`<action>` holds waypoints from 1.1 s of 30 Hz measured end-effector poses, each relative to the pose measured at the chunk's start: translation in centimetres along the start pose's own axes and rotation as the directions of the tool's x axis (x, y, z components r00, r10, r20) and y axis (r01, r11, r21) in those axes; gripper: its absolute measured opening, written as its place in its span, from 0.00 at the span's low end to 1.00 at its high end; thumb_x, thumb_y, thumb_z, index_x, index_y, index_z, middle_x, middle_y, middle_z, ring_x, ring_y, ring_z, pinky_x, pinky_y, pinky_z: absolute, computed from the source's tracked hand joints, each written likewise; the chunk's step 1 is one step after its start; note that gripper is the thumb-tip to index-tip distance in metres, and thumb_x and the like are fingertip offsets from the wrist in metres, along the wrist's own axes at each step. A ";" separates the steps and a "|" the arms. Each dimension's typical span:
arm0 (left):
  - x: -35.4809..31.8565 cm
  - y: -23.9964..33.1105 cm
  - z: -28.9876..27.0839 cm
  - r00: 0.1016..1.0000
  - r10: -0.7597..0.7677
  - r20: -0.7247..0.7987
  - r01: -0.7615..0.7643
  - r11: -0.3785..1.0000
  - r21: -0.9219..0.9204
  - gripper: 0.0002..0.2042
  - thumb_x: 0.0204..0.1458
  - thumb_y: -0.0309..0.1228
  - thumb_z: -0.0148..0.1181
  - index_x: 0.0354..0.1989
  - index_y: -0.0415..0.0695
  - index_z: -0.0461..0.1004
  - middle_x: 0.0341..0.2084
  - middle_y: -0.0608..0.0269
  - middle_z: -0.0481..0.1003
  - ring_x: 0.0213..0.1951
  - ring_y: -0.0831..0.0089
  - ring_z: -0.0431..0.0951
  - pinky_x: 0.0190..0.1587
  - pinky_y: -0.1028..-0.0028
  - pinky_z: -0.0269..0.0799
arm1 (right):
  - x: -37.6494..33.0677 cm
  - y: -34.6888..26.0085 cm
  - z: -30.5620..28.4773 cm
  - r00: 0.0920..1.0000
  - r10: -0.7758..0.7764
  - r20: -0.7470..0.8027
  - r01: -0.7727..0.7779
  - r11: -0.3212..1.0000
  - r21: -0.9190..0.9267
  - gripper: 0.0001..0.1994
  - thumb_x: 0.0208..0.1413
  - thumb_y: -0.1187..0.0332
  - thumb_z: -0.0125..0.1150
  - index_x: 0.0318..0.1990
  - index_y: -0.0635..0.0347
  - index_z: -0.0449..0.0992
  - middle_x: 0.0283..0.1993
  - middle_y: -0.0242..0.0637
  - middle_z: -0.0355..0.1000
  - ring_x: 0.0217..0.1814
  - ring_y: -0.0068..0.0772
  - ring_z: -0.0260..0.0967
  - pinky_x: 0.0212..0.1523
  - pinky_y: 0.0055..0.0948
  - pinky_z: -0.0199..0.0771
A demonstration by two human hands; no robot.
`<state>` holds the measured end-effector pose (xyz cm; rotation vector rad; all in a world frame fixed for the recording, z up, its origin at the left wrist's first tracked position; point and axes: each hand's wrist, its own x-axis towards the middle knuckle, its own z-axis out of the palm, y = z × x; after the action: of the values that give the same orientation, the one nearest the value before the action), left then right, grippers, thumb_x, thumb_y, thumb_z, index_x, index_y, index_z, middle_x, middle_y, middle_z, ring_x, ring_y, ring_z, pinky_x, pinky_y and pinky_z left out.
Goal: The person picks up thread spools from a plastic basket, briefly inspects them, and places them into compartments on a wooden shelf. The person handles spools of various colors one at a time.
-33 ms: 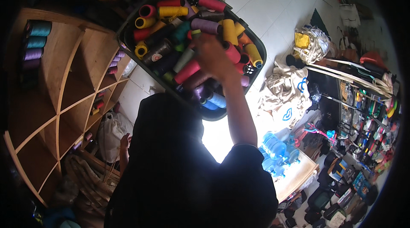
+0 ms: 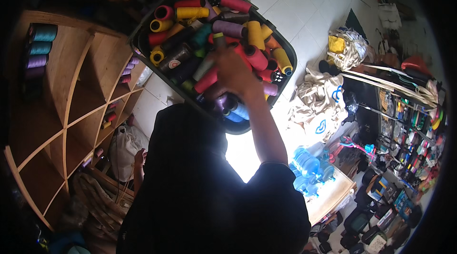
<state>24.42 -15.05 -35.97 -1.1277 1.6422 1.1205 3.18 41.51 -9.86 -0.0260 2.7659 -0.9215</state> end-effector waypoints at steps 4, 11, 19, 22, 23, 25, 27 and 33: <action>-0.1 0.7 -0.2 0.999 0.033 0.012 -0.034 0.999 0.011 0.27 0.56 0.52 0.51 0.60 0.51 0.64 0.55 0.58 0.69 0.59 0.62 0.67 0.59 0.54 0.59 | -3.6 -1.3 3.5 0.999 0.043 0.020 -0.043 0.999 -0.024 0.22 0.36 0.81 0.66 0.44 0.59 0.73 0.49 0.45 0.68 0.57 0.51 0.63 0.55 0.42 0.66; 1.6 -2.1 1.0 0.997 0.082 0.009 -0.082 0.997 0.006 0.21 0.57 0.48 0.52 0.56 0.54 0.68 0.47 0.65 0.74 0.47 0.68 0.73 0.52 0.55 0.65 | -10.7 1.9 3.9 0.967 0.235 0.103 -0.231 0.972 -0.048 0.29 0.32 0.80 0.66 0.48 0.57 0.66 0.49 0.46 0.65 0.52 0.52 0.63 0.51 0.42 0.66; 0.6 3.8 1.9 0.937 0.328 -0.121 -0.322 0.944 0.068 0.16 0.55 0.39 0.57 0.45 0.41 0.75 0.38 0.60 0.79 0.41 0.68 0.78 0.46 0.66 0.71 | -12.7 3.1 7.6 0.966 0.252 -0.061 -0.238 0.955 0.175 0.27 0.33 0.76 0.72 0.45 0.60 0.66 0.43 0.45 0.66 0.48 0.51 0.67 0.48 0.41 0.67; 1.3 5.8 2.5 0.839 0.516 -0.174 -0.493 0.855 0.160 0.17 0.56 0.40 0.57 0.44 0.38 0.75 0.39 0.55 0.79 0.45 0.67 0.79 0.48 0.69 0.71 | -12.4 2.3 5.9 0.948 0.317 0.014 -0.314 0.930 0.191 0.25 0.39 0.79 0.69 0.46 0.59 0.66 0.42 0.42 0.67 0.45 0.44 0.68 0.46 0.37 0.68; 0.0 8.1 3.2 0.801 0.564 -0.199 -0.527 0.823 0.210 0.17 0.56 0.40 0.57 0.44 0.38 0.75 0.39 0.55 0.79 0.44 0.67 0.79 0.48 0.69 0.72 | -12.4 2.4 5.1 0.941 0.337 0.018 -0.333 0.919 0.211 0.25 0.40 0.79 0.69 0.47 0.59 0.66 0.42 0.42 0.67 0.45 0.42 0.69 0.46 0.36 0.68; -3.8 13.0 4.5 0.706 0.673 -0.221 -0.625 0.739 0.252 0.15 0.57 0.38 0.57 0.44 0.39 0.75 0.37 0.55 0.79 0.43 0.68 0.79 0.47 0.71 0.72 | -12.1 1.6 2.5 0.916 0.401 0.004 -0.393 0.895 0.213 0.24 0.43 0.80 0.67 0.49 0.60 0.66 0.46 0.41 0.67 0.47 0.38 0.69 0.47 0.35 0.69; -7.2 17.0 5.7 0.572 0.799 -0.182 -0.770 0.601 0.217 0.13 0.58 0.36 0.57 0.44 0.39 0.75 0.38 0.57 0.79 0.42 0.69 0.78 0.46 0.72 0.72 | -11.4 0.9 -0.2 0.919 0.371 -0.134 -0.299 0.876 0.378 0.24 0.48 0.80 0.64 0.53 0.59 0.65 0.51 0.41 0.65 0.52 0.35 0.68 0.54 0.33 0.67; -23.0 29.5 10.9 0.348 0.907 0.236 -0.835 0.414 -0.362 0.16 0.58 0.30 0.58 0.53 0.41 0.68 0.45 0.61 0.74 0.47 0.72 0.73 0.47 0.73 0.71 | -1.5 -7.8 -2.9 0.952 -0.023 -0.305 0.292 0.368 0.883 0.26 0.52 0.78 0.61 0.59 0.64 0.62 0.57 0.40 0.66 0.58 0.32 0.65 0.58 0.30 0.63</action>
<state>3.51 6.20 -10.91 0.1014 1.8204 2.0617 3.55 37.11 -2.65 0.0081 1.9764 -2.5625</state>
